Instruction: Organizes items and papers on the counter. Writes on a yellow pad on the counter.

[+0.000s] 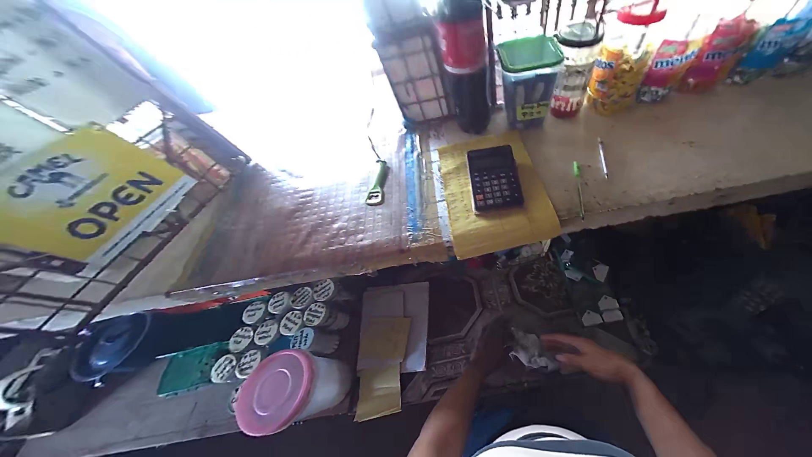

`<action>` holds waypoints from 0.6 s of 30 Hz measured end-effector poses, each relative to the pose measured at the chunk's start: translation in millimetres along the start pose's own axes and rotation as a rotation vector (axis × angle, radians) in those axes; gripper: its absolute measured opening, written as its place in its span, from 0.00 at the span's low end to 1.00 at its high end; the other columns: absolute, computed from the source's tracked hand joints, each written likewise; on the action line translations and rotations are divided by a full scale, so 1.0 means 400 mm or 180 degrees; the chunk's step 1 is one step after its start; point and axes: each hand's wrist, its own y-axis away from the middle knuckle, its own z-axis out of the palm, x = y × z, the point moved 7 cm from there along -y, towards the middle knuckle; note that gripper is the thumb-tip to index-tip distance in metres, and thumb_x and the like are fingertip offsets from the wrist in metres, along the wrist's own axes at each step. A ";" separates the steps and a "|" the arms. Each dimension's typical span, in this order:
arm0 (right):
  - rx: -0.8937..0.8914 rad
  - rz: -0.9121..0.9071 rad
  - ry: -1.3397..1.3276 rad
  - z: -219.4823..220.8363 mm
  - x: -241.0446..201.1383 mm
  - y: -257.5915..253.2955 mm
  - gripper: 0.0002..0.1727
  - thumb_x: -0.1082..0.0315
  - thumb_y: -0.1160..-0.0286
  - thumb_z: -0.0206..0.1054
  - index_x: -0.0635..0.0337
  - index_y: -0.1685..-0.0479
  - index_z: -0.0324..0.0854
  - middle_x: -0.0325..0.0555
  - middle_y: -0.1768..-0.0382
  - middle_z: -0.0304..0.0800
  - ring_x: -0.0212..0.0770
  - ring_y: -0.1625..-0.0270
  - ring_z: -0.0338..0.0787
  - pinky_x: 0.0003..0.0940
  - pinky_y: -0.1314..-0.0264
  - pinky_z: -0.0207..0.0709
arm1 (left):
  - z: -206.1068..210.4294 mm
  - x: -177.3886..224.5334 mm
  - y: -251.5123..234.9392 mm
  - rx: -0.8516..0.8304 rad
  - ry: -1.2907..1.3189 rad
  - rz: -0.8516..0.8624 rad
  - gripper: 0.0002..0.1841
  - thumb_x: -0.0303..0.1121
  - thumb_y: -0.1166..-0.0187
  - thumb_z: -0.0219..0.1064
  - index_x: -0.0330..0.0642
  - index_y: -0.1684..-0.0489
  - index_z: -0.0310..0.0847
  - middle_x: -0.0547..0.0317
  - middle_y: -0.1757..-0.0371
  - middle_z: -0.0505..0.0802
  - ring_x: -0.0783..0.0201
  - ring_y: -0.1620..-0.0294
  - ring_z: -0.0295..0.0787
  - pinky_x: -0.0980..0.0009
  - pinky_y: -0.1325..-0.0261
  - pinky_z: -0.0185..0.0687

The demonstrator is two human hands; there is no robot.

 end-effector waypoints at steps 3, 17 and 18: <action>0.0342 0.0063 0.0071 -0.052 0.017 0.017 0.29 0.64 0.15 0.57 0.64 0.16 0.67 0.58 0.21 0.77 0.50 0.24 0.83 0.47 0.24 0.79 | -0.032 -0.099 0.047 0.0328 -0.0136 -0.0669 0.24 0.40 0.09 0.56 0.49 0.16 0.73 0.55 0.10 0.70 0.48 0.06 0.53 0.49 0.05 0.42; 0.0465 -0.0489 -0.0392 0.185 -0.093 -0.222 0.35 0.60 0.11 0.58 0.65 0.08 0.54 0.64 0.10 0.57 0.55 0.10 0.64 0.50 0.09 0.60 | -0.162 0.041 0.245 0.2406 0.4456 -0.1466 0.22 0.29 0.08 0.44 0.28 0.19 0.60 0.37 0.34 0.83 0.56 0.42 0.84 0.59 0.39 0.80; 0.0568 -0.0688 -0.0316 0.204 -0.106 -0.239 0.36 0.59 0.12 0.60 0.68 0.09 0.55 0.66 0.12 0.61 0.55 0.11 0.66 0.47 0.09 0.59 | -0.153 0.099 0.230 0.2305 0.5128 -0.1282 0.23 0.36 0.04 0.35 0.36 0.17 0.60 0.46 0.37 0.86 0.62 0.44 0.85 0.62 0.41 0.82</action>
